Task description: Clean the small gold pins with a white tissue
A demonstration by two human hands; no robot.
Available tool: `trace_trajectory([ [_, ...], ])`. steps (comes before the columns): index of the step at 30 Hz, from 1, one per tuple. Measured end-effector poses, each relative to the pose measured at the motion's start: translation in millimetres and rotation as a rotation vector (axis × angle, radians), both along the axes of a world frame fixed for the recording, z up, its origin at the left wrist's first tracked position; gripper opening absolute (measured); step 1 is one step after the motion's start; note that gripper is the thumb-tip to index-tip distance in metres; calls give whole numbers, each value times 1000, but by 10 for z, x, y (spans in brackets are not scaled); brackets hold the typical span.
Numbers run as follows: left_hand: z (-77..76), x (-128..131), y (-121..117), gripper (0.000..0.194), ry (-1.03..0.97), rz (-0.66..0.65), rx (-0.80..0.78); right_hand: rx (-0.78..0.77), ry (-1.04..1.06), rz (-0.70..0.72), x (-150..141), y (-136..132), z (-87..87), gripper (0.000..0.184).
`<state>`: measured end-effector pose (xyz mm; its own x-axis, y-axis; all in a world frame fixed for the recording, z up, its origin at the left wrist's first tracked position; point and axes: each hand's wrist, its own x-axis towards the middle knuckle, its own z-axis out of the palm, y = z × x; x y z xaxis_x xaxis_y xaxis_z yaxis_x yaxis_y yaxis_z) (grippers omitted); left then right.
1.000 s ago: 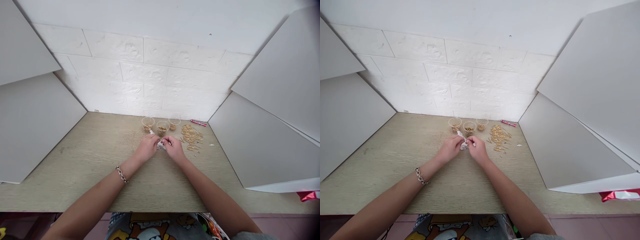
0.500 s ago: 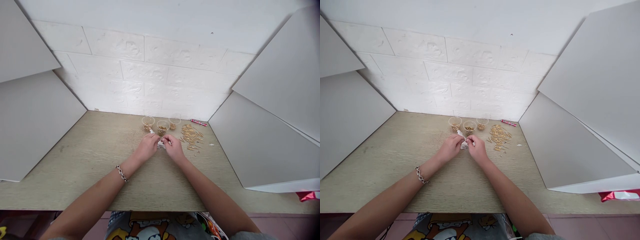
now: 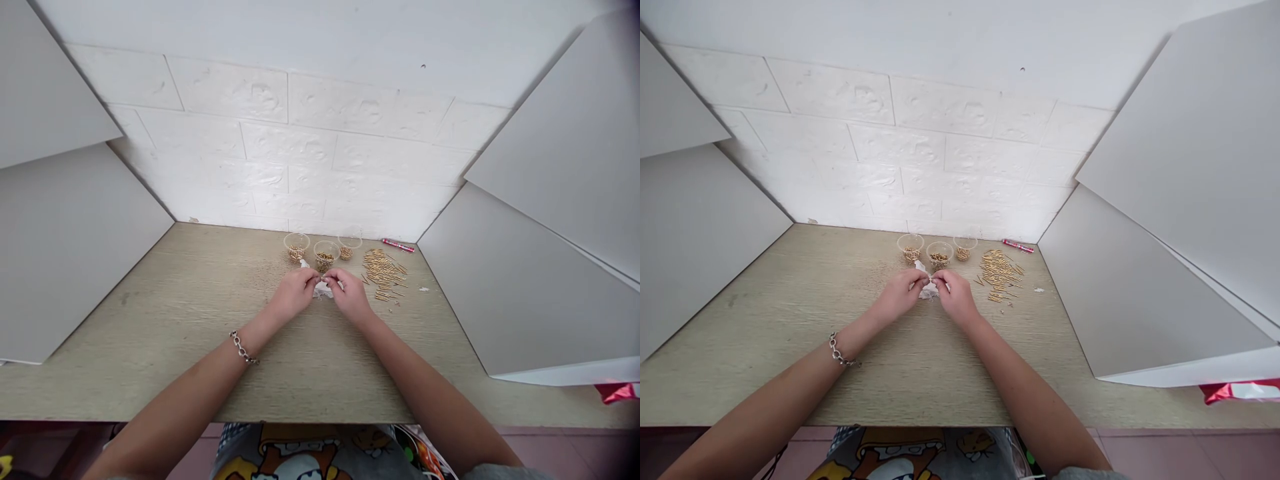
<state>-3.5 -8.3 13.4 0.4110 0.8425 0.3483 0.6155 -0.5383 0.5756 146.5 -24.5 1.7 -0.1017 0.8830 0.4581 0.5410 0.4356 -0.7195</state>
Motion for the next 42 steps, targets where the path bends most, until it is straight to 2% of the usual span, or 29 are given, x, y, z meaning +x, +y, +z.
trace_trajectory([
  [6,27,7,-14,21,-43,10,-41,-4,20,-58,-34,-23,20,15],
  [11,20,19,15,24,-220,71,-243,31,10,-61,-38,-31,19,16],
  [14,-19,22,43,26,-317,55,-355,55,-36,-46,-40,-31,9,16],
  [18,-61,24,57,27,-358,49,-427,47,-34,-111,-47,-32,2,17],
  [21,-62,27,54,28,-363,66,-446,57,-57,-143,-50,-32,-7,18],
  [30,-12,24,32,28,-330,26,-416,110,-147,-96,-70,-28,-47,23],
  [37,-52,9,64,28,-354,-9,-419,-6,46,-75,-30,-35,6,21],
  [42,-47,-2,63,29,-355,17,-403,30,74,-145,-23,-41,18,19],
])
